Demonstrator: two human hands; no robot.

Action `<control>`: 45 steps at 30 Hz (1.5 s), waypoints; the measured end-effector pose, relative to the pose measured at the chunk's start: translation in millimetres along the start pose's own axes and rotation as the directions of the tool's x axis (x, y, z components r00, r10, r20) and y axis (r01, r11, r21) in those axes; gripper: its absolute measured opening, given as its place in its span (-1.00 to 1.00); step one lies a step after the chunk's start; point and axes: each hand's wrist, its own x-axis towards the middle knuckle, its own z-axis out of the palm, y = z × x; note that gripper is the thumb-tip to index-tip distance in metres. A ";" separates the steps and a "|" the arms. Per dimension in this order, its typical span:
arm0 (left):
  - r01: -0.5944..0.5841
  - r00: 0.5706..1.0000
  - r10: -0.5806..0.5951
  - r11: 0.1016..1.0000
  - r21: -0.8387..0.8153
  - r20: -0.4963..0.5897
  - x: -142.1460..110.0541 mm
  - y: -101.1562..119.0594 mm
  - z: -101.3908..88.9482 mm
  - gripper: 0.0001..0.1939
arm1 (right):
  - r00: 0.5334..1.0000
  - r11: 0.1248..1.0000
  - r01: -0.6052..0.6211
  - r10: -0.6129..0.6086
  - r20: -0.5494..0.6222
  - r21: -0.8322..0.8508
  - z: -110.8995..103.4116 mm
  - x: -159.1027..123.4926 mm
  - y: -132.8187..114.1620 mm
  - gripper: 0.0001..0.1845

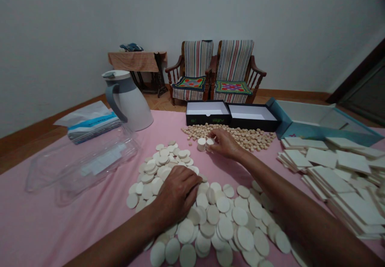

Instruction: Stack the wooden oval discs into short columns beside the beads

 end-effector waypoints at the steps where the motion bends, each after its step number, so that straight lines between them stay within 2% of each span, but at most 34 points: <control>1: -0.002 1.000 0.002 1.000 0.001 -0.004 -0.1 -0.3 0.3 -0.80 | 1.000 1.000 -0.003 0.003 -0.006 0.014 -0.5 -0.2 0.3 -0.73; 3: -0.006 1.000 0.006 1.000 0.004 -0.011 -0.3 -0.6 0.6 -0.80 | 1.000 0.999 -0.008 0.009 -0.025 0.052 -3.7 -2.5 0.4 -0.70; 8: -0.006 1.000 0.006 1.000 0.003 -0.012 0.1 0.4 -0.6 -0.80 | 0.997 0.996 -0.071 0.073 -0.024 0.059 -21.0 -20.9 1.5 -0.85; 10: -0.005 1.000 0.005 1.000 0.001 -0.008 0.4 1.1 -1.4 -0.80 | 0.994 0.995 -0.092 0.089 0.063 0.047 -29.5 -33.7 0.8 -0.87; 12: -0.004 1.000 0.004 1.000 0.002 -0.002 0.6 1.7 -2.0 -0.80 | 0.970 0.993 -0.083 0.063 0.236 0.079 -37.9 -48.9 -3.2 -0.88; 15: -0.002 1.000 0.002 1.000 0.002 0.002 0.9 1.9 -2.0 -0.80 | 0.875 0.986 -0.060 -0.024 0.483 0.158 -47.4 -72.7 -15.3 -0.79; 18: 0.004 1.000 -0.004 1.000 0.006 0.000 1.4 1.6 -0.9 -0.81 | 0.842 0.995 -0.038 -0.019 0.540 0.095 -51.3 -92.0 -27.4 -0.67; 23: 0.015 1.000 -0.015 1.000 0.014 0.012 1.5 1.2 0.0 -0.82 | 0.837 0.998 0.059 -0.058 0.544 0.016 -48.6 -107.3 -32.3 -0.64; 27: 0.011 1.000 -0.011 1.000 0.021 0.015 0.3 0.5 0.1 -0.81 | 0.852 0.996 0.092 -0.070 0.519 -0.017 -41.7 -107.6 -31.7 -0.70; 32: -0.002 1.000 0.002 0.999 0.033 0.009 0.1 -0.6 0.6 -0.82 | 0.936 0.983 -0.016 0.079 0.343 -0.184 -37.3 -97.9 -27.4 -0.75; 34: -0.004 1.000 0.004 0.999 0.034 0.006 0.4 -0.3 0.5 -0.82 | 0.942 0.989 -0.046 0.091 0.323 -0.142 -39.2 -94.7 -23.6 -0.70; 37: -0.006 1.000 0.006 1.000 0.025 -0.001 0.9 0.4 0.2 -0.82 | 0.933 0.995 -0.055 0.083 0.351 -0.088 -40.8 -94.1 -17.9 -0.62; 41: -0.009 1.000 0.009 1.000 0.008 -0.010 1.0 0.6 0.3 -0.82 | 0.938 0.998 -0.032 0.051 0.344 -0.062 -36.6 -94.3 -13.6 -0.71; 43: -0.008 1.000 0.008 1.000 0.002 -0.009 0.8 0.6 0.3 -0.82 | 0.952 0.999 -0.020 0.031 0.305 -0.037 -34.9 -89.0 -12.9 -0.77; 45: -0.005 1.000 0.005 1.000 -0.001 -0.006 0.4 0.7 0.2 -0.81 | 0.976 1.000 -0.012 0.016 0.215 -0.020 -34.4 -77.7 -12.7 -0.78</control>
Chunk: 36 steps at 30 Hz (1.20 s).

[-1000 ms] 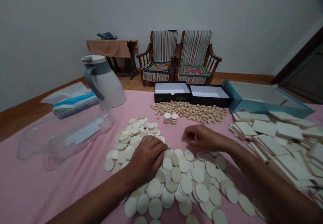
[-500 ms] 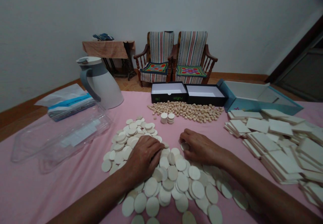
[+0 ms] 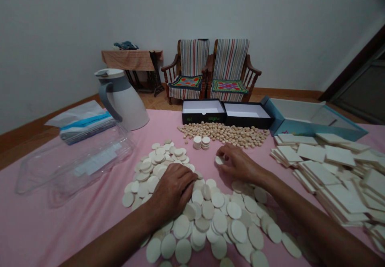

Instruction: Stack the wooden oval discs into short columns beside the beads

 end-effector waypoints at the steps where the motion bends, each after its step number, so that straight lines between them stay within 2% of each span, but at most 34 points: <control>1: 0.002 1.000 -0.002 1.000 -0.002 0.000 -0.2 0.1 -0.1 -0.81 | 0.998 1.000 0.006 -0.006 -0.060 0.002 -1.5 7.4 0.0 -0.77; 3: 0.003 1.000 -0.003 1.000 -0.006 -0.001 -0.3 0.2 -0.3 -0.81 | 0.985 1.000 0.020 -0.021 -0.169 -0.007 -4.2 24.7 0.0 -0.77; 5: 0.004 1.000 -0.004 1.000 -0.006 -0.001 -0.1 0.3 -0.5 -0.82 | 0.973 0.999 0.031 -0.038 -0.228 -0.032 -4.9 42.6 0.0 -0.79; 11: 0.006 1.000 -0.006 1.000 0.005 0.003 -0.3 0.4 -0.8 -0.81 | 0.974 0.993 -0.042 0.016 -0.228 -0.111 4.9 76.1 -1.3 -0.83; 21: 0.004 1.000 -0.004 1.000 0.005 0.000 -1.5 -1.3 1.5 -0.80 | 0.978 0.986 -0.083 0.052 -0.202 -0.147 9.0 78.6 1.0 -0.67; 28: 0.007 1.000 -0.007 1.000 0.003 0.009 -2.4 -1.0 0.4 -0.80 | 0.990 0.969 -0.092 0.063 -0.128 -0.230 13.5 79.7 -11.1 -0.62; 36: 0.019 1.000 -0.019 1.000 0.004 0.018 -0.8 -0.7 0.3 -0.80 | 0.995 0.978 -0.015 -0.005 -0.097 -0.210 16.2 78.4 -8.5 -0.60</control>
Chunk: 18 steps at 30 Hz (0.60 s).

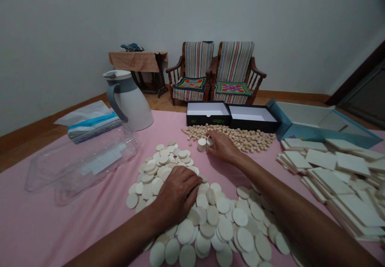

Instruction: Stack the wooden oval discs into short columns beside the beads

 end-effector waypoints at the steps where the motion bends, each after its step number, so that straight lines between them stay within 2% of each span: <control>1: 0.002 1.000 -0.002 1.000 -0.001 0.004 0.1 0.0 0.0 -0.80 | 1.000 1.000 0.008 -0.008 -0.002 0.011 0.7 0.2 0.8 -0.58; 7: 0.004 1.000 -0.004 1.000 0.002 0.018 -0.5 0.2 -0.8 -0.79 | 1.000 0.998 0.019 -0.018 -0.019 0.060 2.6 -0.5 5.3 -0.48; 11: -0.001 1.000 0.001 1.000 0.005 0.003 -0.3 0.2 -0.6 -0.81 | 0.994 0.990 -0.094 0.100 -0.053 0.106 -0.6 -9.7 9.1 -0.46; 14: -0.003 1.000 0.003 1.000 0.005 -0.004 0.3 -0.1 -0.3 -0.81 | 0.980 0.974 -0.198 0.200 -0.004 0.109 -1.4 -18.0 9.2 -0.52; 18: -0.012 1.000 0.012 1.000 0.006 -0.027 0.7 0.3 -0.5 -0.81 | 0.973 0.971 -0.229 0.227 0.040 0.065 0.7 -21.5 3.1 -0.59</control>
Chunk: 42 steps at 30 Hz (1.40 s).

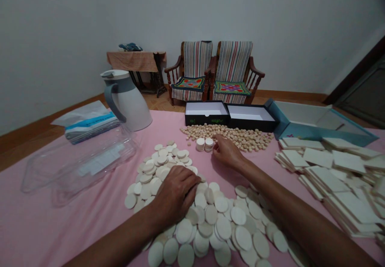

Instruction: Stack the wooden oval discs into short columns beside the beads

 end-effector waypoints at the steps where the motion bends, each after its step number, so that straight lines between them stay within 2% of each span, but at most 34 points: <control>1: -0.003 1.000 0.003 1.000 0.000 -0.005 0.0 0.3 -0.1 -0.81 | 1.000 1.000 0.001 -0.001 -0.002 -0.009 0.6 0.3 -1.9 -0.60; 7: -0.003 1.000 0.003 1.000 0.002 0.002 0.0 2.0 -1.3 -0.81 | 1.000 0.998 -0.009 0.008 -0.016 -0.062 -0.5 5.5 -8.3 -0.56; 15: -0.003 1.000 0.003 1.000 0.000 0.008 0.2 1.7 -0.7 -0.80 | 0.994 0.999 0.001 -0.006 -0.110 -0.051 -11.5 -9.8 -12.0 -0.75; 18: 0.011 1.000 -0.011 1.000 0.002 -0.008 0.2 5.3 -4.8 -0.79 | 0.996 1.000 0.020 -0.020 -0.082 -0.005 -8.2 -11.6 -5.2 -0.79; 20: 0.029 0.998 -0.028 0.999 0.028 -0.056 3.6 4.9 -10.4 -0.76 | 0.998 0.998 0.030 -0.026 -0.052 0.063 -3.0 -10.4 2.4 -0.75; 23: 0.101 0.987 -0.092 0.993 0.059 -0.130 20.4 -8.1 -18.1 -0.60 | 0.999 0.985 0.024 -0.018 -0.037 0.172 5.6 -8.5 12.9 -0.64; 26: 0.257 0.964 -0.258 0.966 -0.032 -0.056 51.4 -36.7 -16.3 -0.44 | 0.999 0.972 0.004 0.009 -0.054 0.235 11.5 -8.7 18.2 -0.59; 27: 0.331 0.943 -0.332 0.941 -0.074 0.005 62.8 -47.4 -13.2 -0.41 | 0.998 0.968 -0.003 0.018 -0.057 0.251 12.8 -9.1 19.0 -0.59; 29: 0.476 0.875 -0.461 0.874 -0.091 0.150 83.7 -66.0 -4.8 -0.42 | 0.998 0.959 -0.016 0.034 -0.060 0.282 14.8 -10.3 19.8 -0.59; 31: 0.501 0.857 -0.483 0.863 -0.070 0.178 98.5 -77.3 3.7 -0.48 | 0.997 0.949 -0.022 0.044 -0.063 0.314 16.9 -11.9 20.4 -0.57; 33: 0.499 0.857 -0.484 0.865 -0.053 0.174 106.3 -81.0 9.5 -0.50 | 0.996 0.939 -0.020 0.050 -0.078 0.343 19.4 -13.6 21.0 -0.56; 38: 0.506 0.852 -0.490 0.862 -0.044 0.186 109.4 -77.7 13.3 -0.42 | 0.991 0.921 0.012 0.042 -0.130 0.390 24.2 -17.2 20.4 -0.57; 42: 0.512 0.847 -0.491 0.856 -0.065 0.202 110.5 -77.7 15.9 -0.44 | 0.991 0.912 0.021 0.034 -0.128 0.409 23.3 -18.8 17.1 -0.57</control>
